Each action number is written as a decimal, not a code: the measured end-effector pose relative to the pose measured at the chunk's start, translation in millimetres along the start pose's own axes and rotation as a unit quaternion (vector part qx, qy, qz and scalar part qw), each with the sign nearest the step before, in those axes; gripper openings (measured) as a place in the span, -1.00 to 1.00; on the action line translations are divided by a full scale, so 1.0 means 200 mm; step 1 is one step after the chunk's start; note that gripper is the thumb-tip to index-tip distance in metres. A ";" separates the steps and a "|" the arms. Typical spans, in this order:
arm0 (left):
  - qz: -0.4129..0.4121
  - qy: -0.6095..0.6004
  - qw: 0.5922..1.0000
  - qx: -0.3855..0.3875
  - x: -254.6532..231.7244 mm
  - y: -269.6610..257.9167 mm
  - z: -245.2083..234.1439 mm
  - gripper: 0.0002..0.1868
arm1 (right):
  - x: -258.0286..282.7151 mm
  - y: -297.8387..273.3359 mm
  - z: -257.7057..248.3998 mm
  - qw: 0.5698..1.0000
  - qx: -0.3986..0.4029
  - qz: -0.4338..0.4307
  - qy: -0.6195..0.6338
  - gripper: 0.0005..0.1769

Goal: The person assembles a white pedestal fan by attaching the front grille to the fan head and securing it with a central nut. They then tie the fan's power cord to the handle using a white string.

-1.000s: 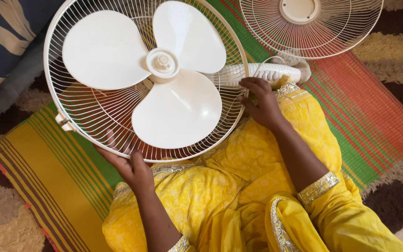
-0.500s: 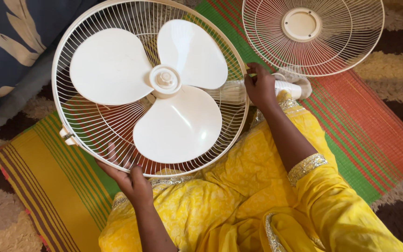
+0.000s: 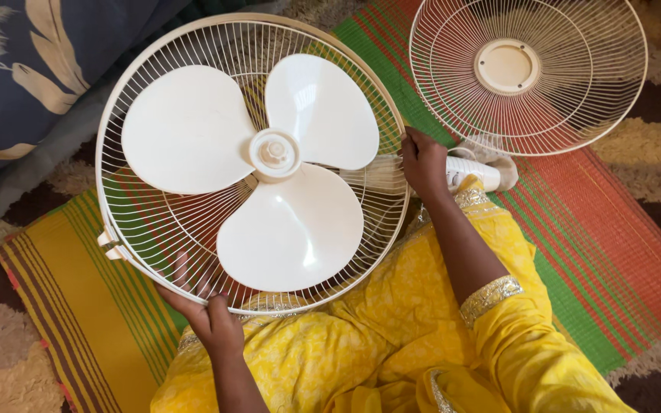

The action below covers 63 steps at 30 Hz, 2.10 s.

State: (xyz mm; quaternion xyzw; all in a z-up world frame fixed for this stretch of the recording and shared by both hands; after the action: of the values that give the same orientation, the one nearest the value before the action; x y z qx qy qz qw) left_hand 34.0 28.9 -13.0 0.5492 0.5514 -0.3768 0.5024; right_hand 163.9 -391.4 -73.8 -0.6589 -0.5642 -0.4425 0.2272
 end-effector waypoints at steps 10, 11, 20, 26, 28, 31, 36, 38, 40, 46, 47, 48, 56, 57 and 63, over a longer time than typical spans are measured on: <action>0.011 0.036 0.999 -0.002 -0.03 0.01 0.01 0.11 | 0.05 0.01 -0.01 0.997 0.010 -0.034 -0.065 -0.68; 0.024 0.053 0.998 -0.002 -0.02 0.01 0.01 0.12 | 0.05 0.01 -0.01 0.996 0.007 -0.033 -0.079 -0.67; -0.050 -0.001 0.998 -0.038 -0.07 0.06 -0.01 -0.07 | 0.07 0.00 -0.01 0.997 0.001 -0.020 -0.068 -0.66; -0.018 -0.003 0.999 -0.033 -0.13 0.09 0.01 -0.09 | 0.04 0.02 -0.01 0.999 0.005 0.051 0.012 -0.67; -0.019 0.009 0.999 -0.034 -0.15 0.09 0.01 -0.07 | 0.04 0.02 -0.01 0.998 0.000 0.055 0.012 -0.67; -0.024 0.000 0.999 -0.036 -0.16 0.09 0.02 -0.05 | 0.03 0.01 0.00 0.998 -0.012 0.055 0.009 -0.69; -0.018 0.004 0.999 -0.036 -0.11 0.08 0.00 -0.06 | 0.01 0.01 -0.01 0.999 -0.027 0.030 0.008 -0.72; 0.004 0.022 0.999 -0.032 -0.10 0.07 0.00 -0.06 | 0.01 0.01 -0.01 0.999 -0.022 0.028 0.002 -0.73; 0.008 0.019 0.999 -0.032 -0.09 0.07 0.00 -0.08 | 0.01 0.01 -0.01 1.000 -0.020 0.011 -0.011 -0.73; -0.050 -0.059 0.993 -0.091 -0.07 0.14 -0.07 -0.12 | 0.09 0.00 -0.03 0.995 -0.003 -0.063 -0.076 -0.73; -0.090 -0.065 0.987 -0.119 -0.08 0.16 -0.11 -0.12 | 0.10 0.00 -0.04 0.994 0.004 -0.065 -0.084 -0.71; -0.129 -0.070 0.978 -0.145 -0.08 0.19 -0.15 -0.12 | 0.12 0.00 -0.04 0.993 0.010 -0.067 -0.093 -0.70; 0.037 -0.037 0.998 -0.043 0.02 0.39 -0.30 -0.31 | 0.17 -0.04 -0.04 0.990 0.014 -0.076 -0.120 -0.69; 0.035 -0.021 0.998 -0.047 0.03 0.40 -0.31 -0.33 | 0.17 -0.05 -0.04 0.990 0.015 -0.066 -0.120 -0.68; -0.005 0.110 0.992 -0.058 -0.06 0.45 -0.32 -0.37 | 0.23 -0.07 -0.04 0.989 -0.002 -0.074 -0.129 -0.68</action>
State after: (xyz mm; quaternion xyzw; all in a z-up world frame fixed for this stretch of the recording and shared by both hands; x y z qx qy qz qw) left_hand 112.6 98.7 25.6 0.5548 0.6269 -0.2836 0.4677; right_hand 147.5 -369.1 -34.5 -0.6673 -0.6350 -0.3708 0.1182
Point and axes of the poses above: each hand's wrist, its own y-axis towards the middle knuckle, its own z-axis out of the palm, x = y × z, the point moved 4 cm from there along y, towards the middle knuckle, and after that the axes turned 11 degrees about x, right-handed, at the moved point
